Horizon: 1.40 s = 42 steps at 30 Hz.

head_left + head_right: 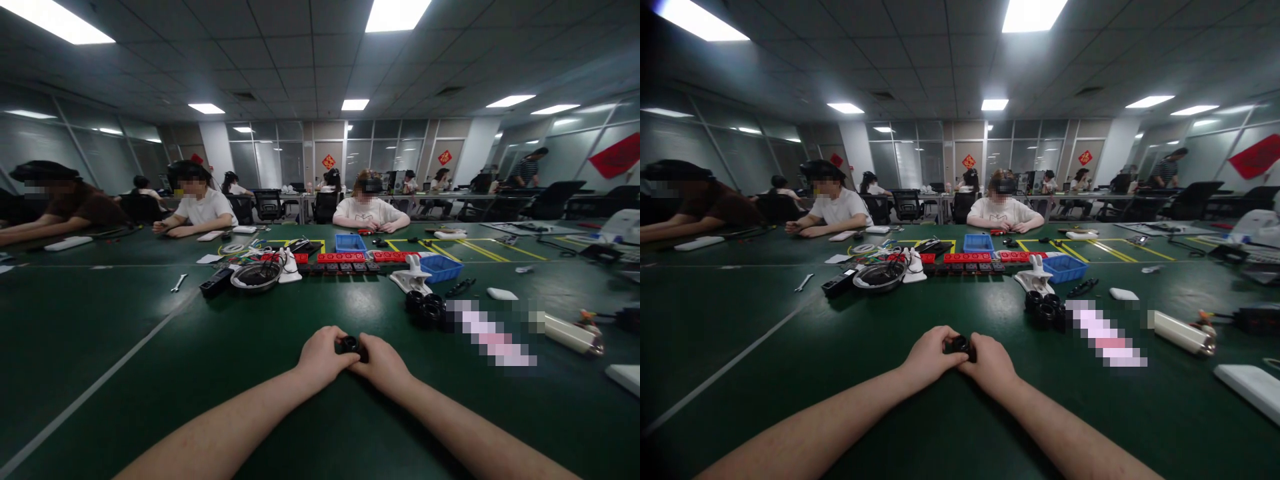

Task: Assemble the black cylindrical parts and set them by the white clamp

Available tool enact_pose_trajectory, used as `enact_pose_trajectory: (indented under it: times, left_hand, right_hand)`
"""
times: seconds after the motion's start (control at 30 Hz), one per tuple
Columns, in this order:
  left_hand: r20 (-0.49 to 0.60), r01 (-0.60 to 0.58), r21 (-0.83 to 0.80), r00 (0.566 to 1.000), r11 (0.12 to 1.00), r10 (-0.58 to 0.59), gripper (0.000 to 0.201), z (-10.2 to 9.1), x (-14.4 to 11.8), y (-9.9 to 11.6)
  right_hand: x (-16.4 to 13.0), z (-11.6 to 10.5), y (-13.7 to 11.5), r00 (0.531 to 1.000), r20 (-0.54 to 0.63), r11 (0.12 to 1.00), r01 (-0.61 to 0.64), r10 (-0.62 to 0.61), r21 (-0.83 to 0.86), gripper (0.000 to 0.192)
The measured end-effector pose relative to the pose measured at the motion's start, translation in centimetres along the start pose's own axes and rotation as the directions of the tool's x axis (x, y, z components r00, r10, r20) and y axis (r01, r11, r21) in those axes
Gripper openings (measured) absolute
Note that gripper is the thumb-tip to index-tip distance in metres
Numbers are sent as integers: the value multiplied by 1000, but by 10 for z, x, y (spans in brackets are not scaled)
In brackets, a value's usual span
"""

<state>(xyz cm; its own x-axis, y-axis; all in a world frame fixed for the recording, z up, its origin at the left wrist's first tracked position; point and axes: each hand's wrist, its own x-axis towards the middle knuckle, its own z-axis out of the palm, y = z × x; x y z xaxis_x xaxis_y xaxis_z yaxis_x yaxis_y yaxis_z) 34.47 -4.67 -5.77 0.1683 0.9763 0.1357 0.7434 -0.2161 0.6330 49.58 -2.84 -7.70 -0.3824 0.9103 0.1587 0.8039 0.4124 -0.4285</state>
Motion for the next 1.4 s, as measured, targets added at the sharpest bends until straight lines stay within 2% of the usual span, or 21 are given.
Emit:
enact_pose_trajectory:
  times: [0.1,0.2,0.3,0.37,0.5,0.6,0.67,0.73,1.0,1.1,1.23,1.33,1.4]
  left_hand:
    - [-28,-3,-10,1000,1000,3,31,2,1,-1]
    - [-8,1,-7,1000,1000,-1,31,0,1,-1]
    - [30,-24,-7,999,1000,24,30,-4,3,-1]
    - [70,-57,-13,996,998,58,31,-8,5,-2]
    - [175,-133,-58,974,989,141,37,-16,11,-4]
    - [241,-164,-115,952,980,187,36,-20,14,-5]
    - [273,-181,-134,939,974,212,34,-22,15,-5]
    - [278,-203,-131,932,970,233,34,-23,16,-5]
    - [289,-190,-161,929,968,230,37,-21,17,-3]
    - [264,-210,-105,937,972,231,31,-21,16,-3]
    - [212,-239,-117,942,964,259,30,-20,15,-3]
    - [226,-195,-138,948,971,223,29,-18,13,-2]
    - [222,-166,-142,955,976,195,30,-16,11,-2]
  right_hand:
    - [-2,-2,-8,1000,-23,990,2,-5,-139,26]
    - [-3,-15,-9,998,36,984,61,-56,-167,38]
    - [-1,-31,-4,977,132,984,176,-169,-36,46]
    - [4,-39,-1,954,199,974,210,-224,89,47]
    - [16,-46,4,906,308,931,195,-291,308,45]
    - [26,-49,7,827,431,878,147,-362,455,49]
    - [31,-51,9,771,508,863,104,-384,495,49]
    - [34,-51,12,745,536,852,83,-398,517,48]
    - [38,-37,29,753,506,826,88,-421,556,38]
    - [40,-32,33,770,476,846,150,-425,512,29]
    - [41,-31,33,765,452,851,231,-459,473,22]
    - [40,-31,32,777,454,865,223,-436,450,23]
    - [39,-30,30,802,446,886,208,-397,415,25]
